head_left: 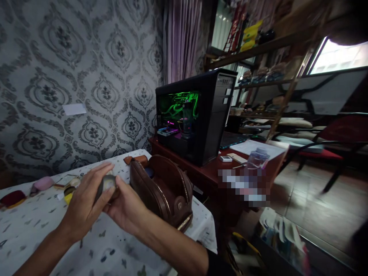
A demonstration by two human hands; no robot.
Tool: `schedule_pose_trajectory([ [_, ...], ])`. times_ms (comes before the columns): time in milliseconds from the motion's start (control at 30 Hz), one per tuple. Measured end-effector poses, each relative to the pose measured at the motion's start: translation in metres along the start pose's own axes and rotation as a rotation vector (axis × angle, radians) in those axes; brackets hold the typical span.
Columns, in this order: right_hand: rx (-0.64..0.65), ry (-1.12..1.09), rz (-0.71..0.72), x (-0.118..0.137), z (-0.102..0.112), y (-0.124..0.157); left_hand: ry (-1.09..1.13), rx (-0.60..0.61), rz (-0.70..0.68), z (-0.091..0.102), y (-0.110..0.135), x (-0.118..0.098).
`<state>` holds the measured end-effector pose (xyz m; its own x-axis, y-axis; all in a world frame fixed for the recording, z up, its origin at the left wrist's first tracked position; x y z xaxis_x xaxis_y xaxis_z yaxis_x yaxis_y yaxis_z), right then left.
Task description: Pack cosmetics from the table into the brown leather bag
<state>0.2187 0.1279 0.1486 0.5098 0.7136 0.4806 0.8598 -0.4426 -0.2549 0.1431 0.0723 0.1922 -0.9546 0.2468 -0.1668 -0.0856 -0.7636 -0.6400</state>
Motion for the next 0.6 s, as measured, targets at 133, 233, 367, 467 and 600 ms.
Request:
schedule_pose_trajectory([
  [133,0.028,0.063,0.058,0.042,-0.011,0.005,0.045,0.010,-0.089,0.003,-0.041,-0.025],
  [233,0.013,0.122,0.131,0.072,-0.006,0.010,0.088,0.011,-0.145,-0.005,-0.067,-0.041],
  [367,-0.065,0.172,0.199,0.101,0.018,0.016,0.204,0.085,-0.170,-0.037,-0.092,-0.049],
  [467,-0.202,0.159,0.232,0.112,0.040,0.021,0.338,0.189,-0.140,-0.067,-0.100,-0.044],
  [600,-0.369,0.125,0.171,0.114,0.052,0.027,0.456,0.326,-0.043,-0.096,-0.094,-0.029],
])
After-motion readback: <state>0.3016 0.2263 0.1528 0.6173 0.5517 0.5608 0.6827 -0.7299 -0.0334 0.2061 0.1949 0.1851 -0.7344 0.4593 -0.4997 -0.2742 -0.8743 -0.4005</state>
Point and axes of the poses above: each hand's wrist, its own y-axis away from the middle knuckle, its own z-axis out of the back of the hand, x = y × z, the point moved 4 cm from there along -y, towards the middle knuckle, and after that the axes turned 10 degrees about x, right-handed, at the moved point
